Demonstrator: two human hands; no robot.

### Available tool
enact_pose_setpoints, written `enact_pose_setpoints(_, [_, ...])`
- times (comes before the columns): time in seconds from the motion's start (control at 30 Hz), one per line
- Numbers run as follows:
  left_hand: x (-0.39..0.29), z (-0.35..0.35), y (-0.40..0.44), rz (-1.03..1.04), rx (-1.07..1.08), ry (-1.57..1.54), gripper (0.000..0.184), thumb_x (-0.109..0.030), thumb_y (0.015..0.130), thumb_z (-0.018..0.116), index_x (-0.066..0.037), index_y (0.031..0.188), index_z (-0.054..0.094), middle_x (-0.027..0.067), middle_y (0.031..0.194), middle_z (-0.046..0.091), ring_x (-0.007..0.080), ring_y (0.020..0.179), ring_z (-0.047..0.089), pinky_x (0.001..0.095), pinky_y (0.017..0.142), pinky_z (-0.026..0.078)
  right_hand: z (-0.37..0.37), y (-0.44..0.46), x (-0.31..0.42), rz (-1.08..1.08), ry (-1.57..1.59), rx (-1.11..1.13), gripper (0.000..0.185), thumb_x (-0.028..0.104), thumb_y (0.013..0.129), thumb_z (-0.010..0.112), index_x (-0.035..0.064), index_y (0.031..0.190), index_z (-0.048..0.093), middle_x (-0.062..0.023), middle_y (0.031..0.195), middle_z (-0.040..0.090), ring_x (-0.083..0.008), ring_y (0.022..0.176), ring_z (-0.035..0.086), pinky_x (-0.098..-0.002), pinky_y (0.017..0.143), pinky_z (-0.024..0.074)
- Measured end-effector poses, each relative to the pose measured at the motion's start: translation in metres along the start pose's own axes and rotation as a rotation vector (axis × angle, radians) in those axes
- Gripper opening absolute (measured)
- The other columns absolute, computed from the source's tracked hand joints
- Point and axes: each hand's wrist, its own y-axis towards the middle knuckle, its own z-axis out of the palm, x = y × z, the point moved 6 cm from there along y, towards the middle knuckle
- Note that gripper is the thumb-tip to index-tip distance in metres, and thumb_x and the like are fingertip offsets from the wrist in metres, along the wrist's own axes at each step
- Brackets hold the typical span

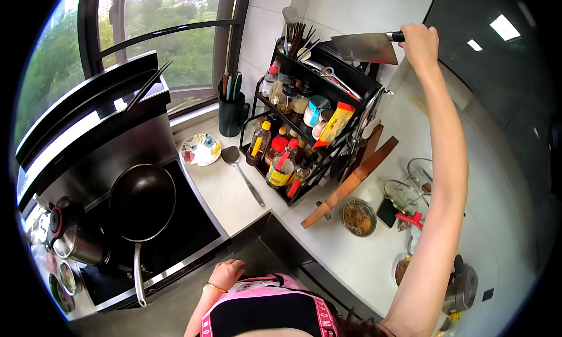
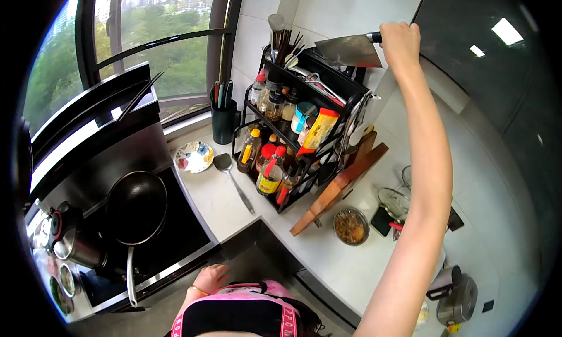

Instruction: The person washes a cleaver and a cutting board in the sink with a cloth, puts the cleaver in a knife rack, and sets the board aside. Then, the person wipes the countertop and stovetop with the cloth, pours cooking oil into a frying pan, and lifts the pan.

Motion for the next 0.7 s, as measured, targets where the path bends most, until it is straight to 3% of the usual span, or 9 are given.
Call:
enact_pose_setpoints(0.27, [-0.026,0.026,0.061,-0.107,-0.025,-0.013,0.026,-0.020,0.080,0.058,-0.007,0.102,0.058,0.0137,0.093,0.062,0.0309,0.086,0.060,0.0406,0.075,0.047,0.055,0.033,-0.023,-0.035,0.078,0.102,0.023,0.018,0.062,0.073,0.0093,0.082,0.066,-0.0078,0.076,0.063,-0.0252,0.076,0.060,-0.0385,0.064,0.0402])
enact_pose_setpoints(0.7, [-0.034,0.023,0.106,-0.139,0.056,0.019,0.027,-0.023,0.080,0.057,-0.008,0.103,0.057,0.0139,0.093,0.062,0.0318,0.084,0.060,0.0414,0.073,0.047,0.074,0.045,-0.050,-0.044,0.221,0.008,0.023,0.016,0.063,0.071,0.0096,0.085,0.066,-0.0079,0.076,0.062,-0.0255,0.075,0.058,-0.0367,0.068,0.0392])
